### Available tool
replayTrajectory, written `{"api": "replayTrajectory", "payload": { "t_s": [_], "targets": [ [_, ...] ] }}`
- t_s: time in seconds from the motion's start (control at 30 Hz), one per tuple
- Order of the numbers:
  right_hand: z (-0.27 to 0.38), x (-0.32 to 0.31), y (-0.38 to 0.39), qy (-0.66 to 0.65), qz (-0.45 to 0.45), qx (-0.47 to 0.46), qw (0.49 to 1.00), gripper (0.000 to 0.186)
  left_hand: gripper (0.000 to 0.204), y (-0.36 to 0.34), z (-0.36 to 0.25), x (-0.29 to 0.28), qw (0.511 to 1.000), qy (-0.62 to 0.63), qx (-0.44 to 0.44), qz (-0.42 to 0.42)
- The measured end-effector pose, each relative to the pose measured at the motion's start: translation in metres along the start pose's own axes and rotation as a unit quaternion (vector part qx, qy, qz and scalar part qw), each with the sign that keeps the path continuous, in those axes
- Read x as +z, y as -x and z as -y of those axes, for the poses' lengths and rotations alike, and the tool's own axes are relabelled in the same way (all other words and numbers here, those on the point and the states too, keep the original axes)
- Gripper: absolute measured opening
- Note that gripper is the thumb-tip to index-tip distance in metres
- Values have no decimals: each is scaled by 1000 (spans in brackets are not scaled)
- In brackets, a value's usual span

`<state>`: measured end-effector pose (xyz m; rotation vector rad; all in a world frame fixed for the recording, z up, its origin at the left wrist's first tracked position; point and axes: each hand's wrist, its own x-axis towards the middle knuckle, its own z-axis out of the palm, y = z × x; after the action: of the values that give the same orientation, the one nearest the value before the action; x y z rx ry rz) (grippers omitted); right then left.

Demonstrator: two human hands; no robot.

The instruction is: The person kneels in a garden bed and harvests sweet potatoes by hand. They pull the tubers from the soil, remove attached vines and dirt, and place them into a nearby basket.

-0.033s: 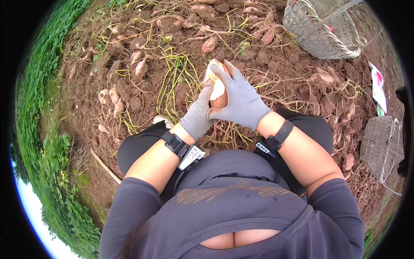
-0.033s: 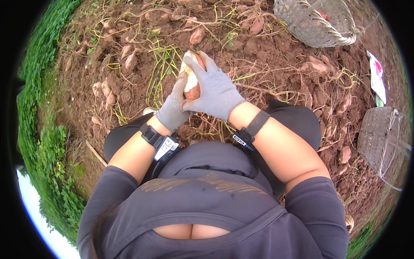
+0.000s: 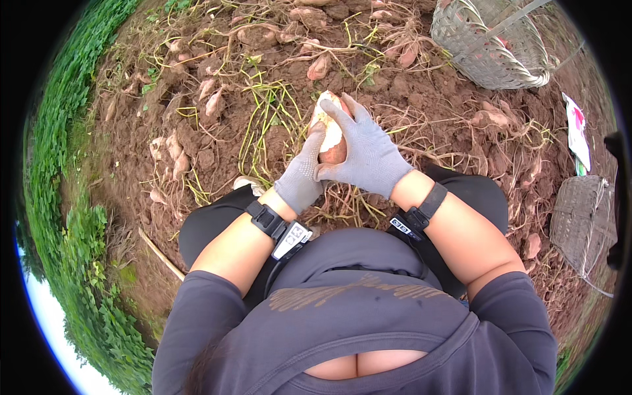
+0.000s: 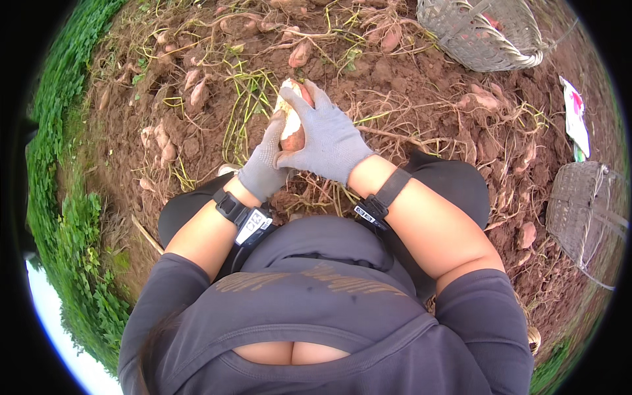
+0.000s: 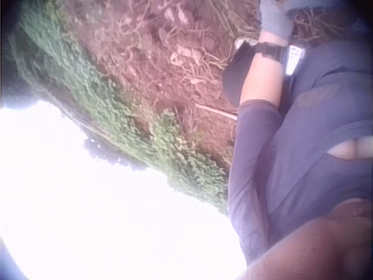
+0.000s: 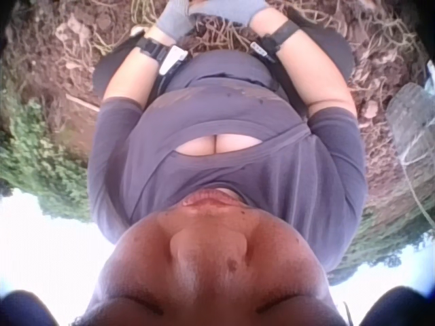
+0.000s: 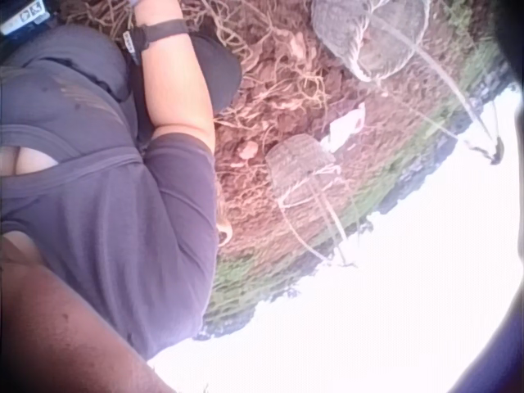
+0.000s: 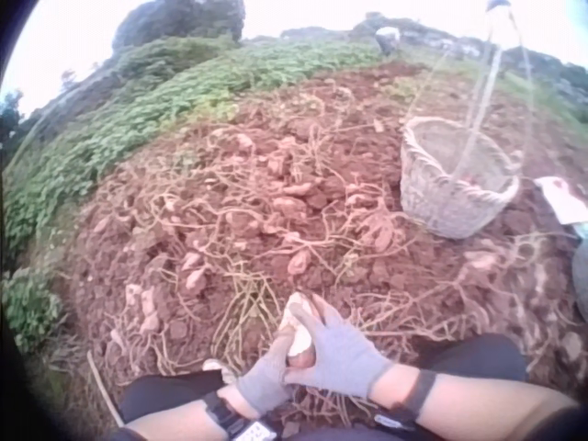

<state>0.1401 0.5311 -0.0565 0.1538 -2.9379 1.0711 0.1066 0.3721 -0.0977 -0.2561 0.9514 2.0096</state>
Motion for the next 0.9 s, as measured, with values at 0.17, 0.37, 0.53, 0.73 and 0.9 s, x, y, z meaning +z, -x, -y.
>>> {"api": "replayTrajectory", "payload": {
  "t_s": [0.17,0.37,0.53,0.73,0.9],
  "targets": [
    [-19,-7,-4,-102,-86,34,991,60,71,-10,4,-14,997,52,-59,18],
    [-33,-14,-18,-274,-176,166,931,32,60,-12,10,-16,998,41,-52,17],
    [-20,-18,-8,-181,43,23,982,117,54,-7,4,-23,978,35,-98,179],
    [-12,-16,-4,-111,-15,5,994,107,54,-9,7,-33,986,4,-114,122],
    [-32,-14,-15,-273,-51,151,949,56,56,-6,6,-6,966,215,-118,75]
  ]
}}
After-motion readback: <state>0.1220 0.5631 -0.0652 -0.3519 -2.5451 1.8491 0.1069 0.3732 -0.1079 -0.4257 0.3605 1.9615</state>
